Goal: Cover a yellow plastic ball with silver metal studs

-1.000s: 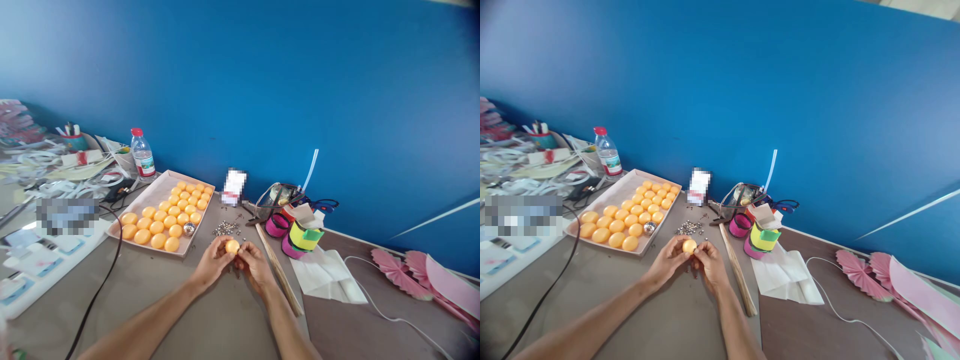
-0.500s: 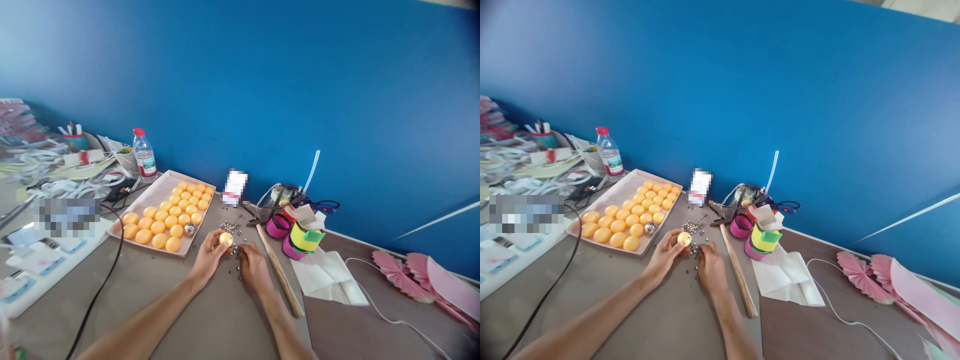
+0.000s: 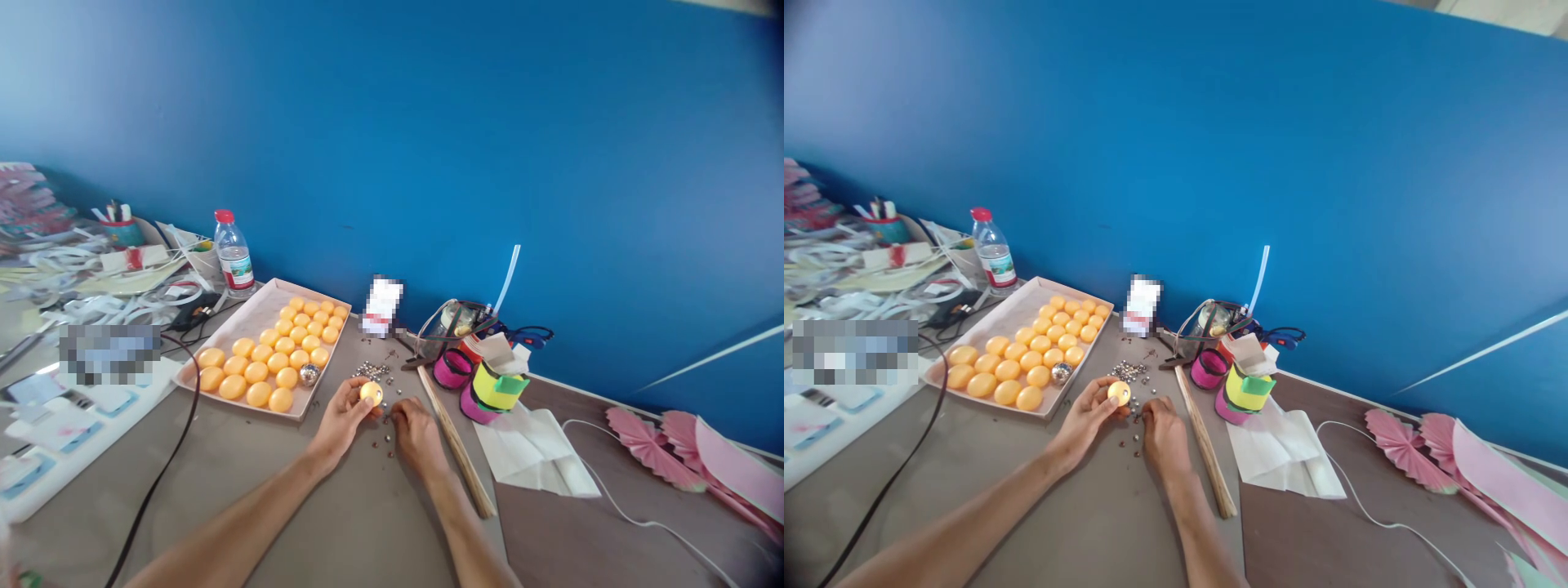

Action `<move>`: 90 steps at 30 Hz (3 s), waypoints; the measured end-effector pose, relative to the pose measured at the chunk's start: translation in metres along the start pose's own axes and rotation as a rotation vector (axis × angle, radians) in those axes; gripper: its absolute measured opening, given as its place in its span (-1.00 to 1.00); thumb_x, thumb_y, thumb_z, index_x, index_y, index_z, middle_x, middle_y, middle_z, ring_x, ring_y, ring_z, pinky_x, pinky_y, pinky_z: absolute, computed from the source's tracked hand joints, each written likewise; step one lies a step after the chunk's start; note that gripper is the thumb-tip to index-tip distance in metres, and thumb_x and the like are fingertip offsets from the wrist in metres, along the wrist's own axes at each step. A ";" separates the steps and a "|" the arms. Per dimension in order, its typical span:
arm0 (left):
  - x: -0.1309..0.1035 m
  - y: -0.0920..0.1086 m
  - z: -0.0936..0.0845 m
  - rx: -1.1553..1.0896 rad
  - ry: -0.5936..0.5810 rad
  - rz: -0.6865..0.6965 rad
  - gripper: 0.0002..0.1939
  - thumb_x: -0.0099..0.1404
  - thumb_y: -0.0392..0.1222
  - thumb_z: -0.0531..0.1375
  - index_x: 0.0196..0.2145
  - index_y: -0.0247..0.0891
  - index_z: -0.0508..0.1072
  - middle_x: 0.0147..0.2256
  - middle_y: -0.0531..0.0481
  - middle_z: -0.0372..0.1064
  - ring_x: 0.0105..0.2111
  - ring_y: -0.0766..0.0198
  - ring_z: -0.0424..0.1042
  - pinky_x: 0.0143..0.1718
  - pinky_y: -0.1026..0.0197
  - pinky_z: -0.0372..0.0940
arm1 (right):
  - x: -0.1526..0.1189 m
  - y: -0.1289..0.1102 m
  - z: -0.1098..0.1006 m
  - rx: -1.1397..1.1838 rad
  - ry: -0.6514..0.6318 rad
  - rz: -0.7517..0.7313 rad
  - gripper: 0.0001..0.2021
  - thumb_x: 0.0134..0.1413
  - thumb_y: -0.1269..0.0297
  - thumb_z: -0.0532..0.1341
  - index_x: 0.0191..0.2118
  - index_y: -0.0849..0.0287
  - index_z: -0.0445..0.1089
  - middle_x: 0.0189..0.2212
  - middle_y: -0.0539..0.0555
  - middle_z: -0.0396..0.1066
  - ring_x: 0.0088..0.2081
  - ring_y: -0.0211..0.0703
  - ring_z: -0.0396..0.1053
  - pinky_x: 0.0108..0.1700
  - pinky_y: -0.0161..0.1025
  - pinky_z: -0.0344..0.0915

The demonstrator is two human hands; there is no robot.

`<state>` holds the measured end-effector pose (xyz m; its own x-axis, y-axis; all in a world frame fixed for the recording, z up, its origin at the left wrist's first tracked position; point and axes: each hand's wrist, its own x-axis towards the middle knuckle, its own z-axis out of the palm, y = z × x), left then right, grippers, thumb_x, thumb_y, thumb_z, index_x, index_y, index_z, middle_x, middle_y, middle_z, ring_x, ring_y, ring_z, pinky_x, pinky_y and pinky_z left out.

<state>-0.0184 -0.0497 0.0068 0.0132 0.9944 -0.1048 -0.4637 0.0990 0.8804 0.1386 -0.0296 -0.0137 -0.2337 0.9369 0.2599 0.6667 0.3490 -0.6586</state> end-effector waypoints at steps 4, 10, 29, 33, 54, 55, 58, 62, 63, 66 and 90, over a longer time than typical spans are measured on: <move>0.001 -0.003 -0.003 -0.055 -0.037 -0.015 -0.61 0.07 -0.07 0.26 -0.17 -0.23 0.28 -0.33 0.00 0.37 -0.40 0.26 0.42 -0.34 0.20 0.29 | 0.000 -0.004 -0.002 -0.043 -0.004 0.026 -0.82 0.06 0.45 -0.02 -0.48 0.15 0.26 -0.45 0.05 0.27 -0.40 -0.20 0.25 -0.34 -0.31 0.12; 0.000 -0.004 -0.004 -0.080 -0.089 -0.018 -0.62 0.11 -0.13 0.24 -0.13 -0.24 0.27 -0.30 -0.03 0.38 -0.37 0.27 0.43 -0.30 0.22 0.28 | 0.000 -0.004 -0.003 0.030 -0.037 -0.001 -0.85 0.00 0.46 0.02 -0.50 0.16 0.25 -0.48 0.03 0.26 -0.40 -0.21 0.25 -0.32 -0.32 0.13; -0.005 0.001 0.005 -0.321 -0.192 -0.155 -0.62 0.06 -0.31 0.28 -0.15 -0.24 0.32 -0.27 0.00 0.40 -0.36 0.34 0.43 -0.20 0.24 0.30 | 0.002 -0.015 0.001 1.227 -0.105 0.301 -0.87 -0.10 0.26 0.27 -0.50 0.15 0.32 -0.56 -0.07 0.30 -0.46 -0.28 0.22 -0.32 -0.31 0.16; -0.006 0.002 0.006 -0.294 -0.183 -0.144 -0.63 0.05 -0.30 0.29 -0.16 -0.23 0.32 -0.29 0.02 0.40 -0.34 0.33 0.42 -0.19 0.23 0.29 | 0.003 -0.015 0.001 1.242 -0.113 0.302 -0.88 -0.10 0.28 0.28 -0.50 0.15 0.32 -0.57 -0.07 0.29 -0.46 -0.28 0.20 -0.33 -0.31 0.15; -0.006 -0.001 0.004 -0.113 -0.114 -0.057 -0.58 0.00 -0.16 0.31 -0.15 -0.23 0.36 -0.26 -0.02 0.34 -0.28 0.25 0.36 -0.17 0.14 0.27 | 0.001 -0.012 0.003 1.209 -0.141 0.355 -0.84 -0.15 0.21 0.31 -0.50 0.14 0.33 -0.52 -0.06 0.32 -0.42 -0.25 0.25 -0.26 -0.26 0.21; -0.006 -0.002 0.004 -0.097 -0.107 -0.052 -0.59 0.00 -0.15 0.31 -0.16 -0.23 0.37 -0.27 -0.01 0.34 -0.28 0.26 0.35 -0.19 0.15 0.27 | 0.001 -0.012 0.003 1.201 -0.139 0.357 -0.83 -0.16 0.21 0.31 -0.50 0.14 0.33 -0.53 -0.06 0.32 -0.43 -0.25 0.25 -0.28 -0.27 0.20; -0.008 -0.002 0.004 -0.056 -0.079 -0.037 -0.61 0.00 -0.17 0.31 -0.18 -0.24 0.37 -0.30 0.01 0.33 -0.33 0.30 0.33 -0.25 0.21 0.28 | 0.002 -0.014 0.001 1.182 -0.146 0.365 -0.81 -0.16 0.19 0.31 -0.50 0.15 0.32 -0.56 -0.07 0.29 -0.45 -0.26 0.23 -0.31 -0.28 0.18; -0.010 -0.001 0.006 -0.109 -0.094 -0.072 -0.61 0.02 -0.19 0.30 -0.17 -0.23 0.36 -0.29 0.01 0.35 -0.33 0.29 0.36 -0.23 0.21 0.27 | 0.003 -0.017 -0.002 1.210 -0.172 0.381 -0.79 -0.21 0.19 0.33 -0.51 0.15 0.31 -0.56 -0.06 0.28 -0.45 -0.26 0.22 -0.32 -0.29 0.17; -0.011 -0.001 0.007 -0.138 -0.104 -0.094 -0.61 0.02 -0.18 0.30 -0.17 -0.22 0.35 -0.29 0.00 0.36 -0.32 0.28 0.37 -0.21 0.19 0.27 | 0.003 -0.017 -0.003 1.213 -0.170 0.381 -0.78 -0.22 0.19 0.34 -0.52 0.15 0.31 -0.56 -0.06 0.27 -0.45 -0.25 0.21 -0.32 -0.29 0.17; -0.011 0.000 0.007 -0.185 -0.122 -0.124 -0.60 0.03 -0.19 0.30 -0.16 -0.22 0.34 -0.27 -0.01 0.37 -0.30 0.26 0.39 -0.15 0.13 0.25 | 0.002 -0.015 -0.003 1.189 -0.169 0.374 -0.77 -0.23 0.18 0.34 -0.52 0.15 0.30 -0.54 -0.05 0.27 -0.43 -0.25 0.20 -0.31 -0.28 0.18; -0.008 -0.007 0.000 0.028 -0.074 0.003 -0.58 0.00 -0.16 0.31 -0.15 -0.25 0.39 -0.31 -0.05 0.37 -0.32 0.22 0.35 -0.27 0.20 0.28 | 0.002 -0.005 -0.004 1.030 -0.223 0.358 -0.78 -0.20 0.16 0.33 -0.50 0.19 0.36 -0.53 -0.01 0.39 -0.42 -0.21 0.32 -0.25 -0.24 0.23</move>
<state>-0.0147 -0.0585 0.0014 0.0779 0.9946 -0.0690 -0.4388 0.0964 0.8934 0.1376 -0.0291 -0.0068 -0.3366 0.9330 -0.1275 -0.1606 -0.1903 -0.9685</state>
